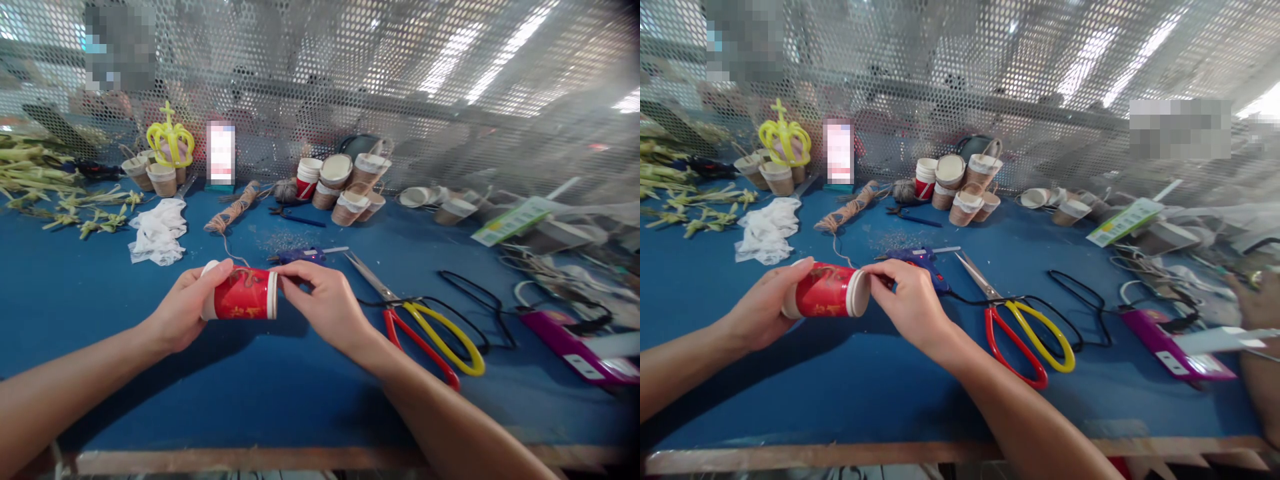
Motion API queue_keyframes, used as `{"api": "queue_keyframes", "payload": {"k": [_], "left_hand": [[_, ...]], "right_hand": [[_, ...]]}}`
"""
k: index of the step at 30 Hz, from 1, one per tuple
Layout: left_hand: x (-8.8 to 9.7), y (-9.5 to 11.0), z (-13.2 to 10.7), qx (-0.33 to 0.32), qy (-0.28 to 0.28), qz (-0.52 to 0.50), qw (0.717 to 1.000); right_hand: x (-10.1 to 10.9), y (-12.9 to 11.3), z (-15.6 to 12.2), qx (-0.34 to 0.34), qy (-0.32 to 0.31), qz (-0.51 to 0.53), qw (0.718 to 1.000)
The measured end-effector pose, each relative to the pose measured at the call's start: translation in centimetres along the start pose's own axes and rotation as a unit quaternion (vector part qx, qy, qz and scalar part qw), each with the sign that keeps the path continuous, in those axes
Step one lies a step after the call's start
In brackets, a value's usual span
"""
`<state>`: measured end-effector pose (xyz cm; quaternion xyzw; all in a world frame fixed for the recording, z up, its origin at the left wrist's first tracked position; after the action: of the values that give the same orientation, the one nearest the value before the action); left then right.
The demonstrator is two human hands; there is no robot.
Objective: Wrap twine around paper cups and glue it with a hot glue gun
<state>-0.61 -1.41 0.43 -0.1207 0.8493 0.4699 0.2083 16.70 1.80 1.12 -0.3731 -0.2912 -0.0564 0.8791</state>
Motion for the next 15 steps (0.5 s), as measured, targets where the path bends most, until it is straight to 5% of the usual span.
{"api": "queue_keyframes", "payload": {"k": [4,9,12,15], "left_hand": [[0.40,0.26,0.02,-0.032,-0.072,0.017,0.997],[0.94,0.05,0.30,-0.080,-0.041,0.033,0.995],[0.86,0.13,0.45,-0.050,-0.027,0.026,0.998],[0.51,0.61,0.34,0.032,-0.035,0.005,0.999]], "right_hand": [[0.11,0.70,0.23,-0.114,0.003,0.111,0.987],[0.10,1.04,0.34,-0.185,0.001,0.163,0.969],[0.15,0.88,0.34,-0.119,-0.004,0.116,0.986],[0.47,0.23,0.32,0.033,0.002,-0.004,0.999]]}}
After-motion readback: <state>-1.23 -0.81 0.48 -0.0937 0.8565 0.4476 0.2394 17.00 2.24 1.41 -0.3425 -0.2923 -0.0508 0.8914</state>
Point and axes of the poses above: each hand's wrist, its own z-axis towards the middle knuckle, its own x-axis out of the back of the hand, y = z × x, the point moved 1 cm from there along z, towards the middle knuckle, and after that the axes turned 15 degrees about x, right-handed, at the moved point
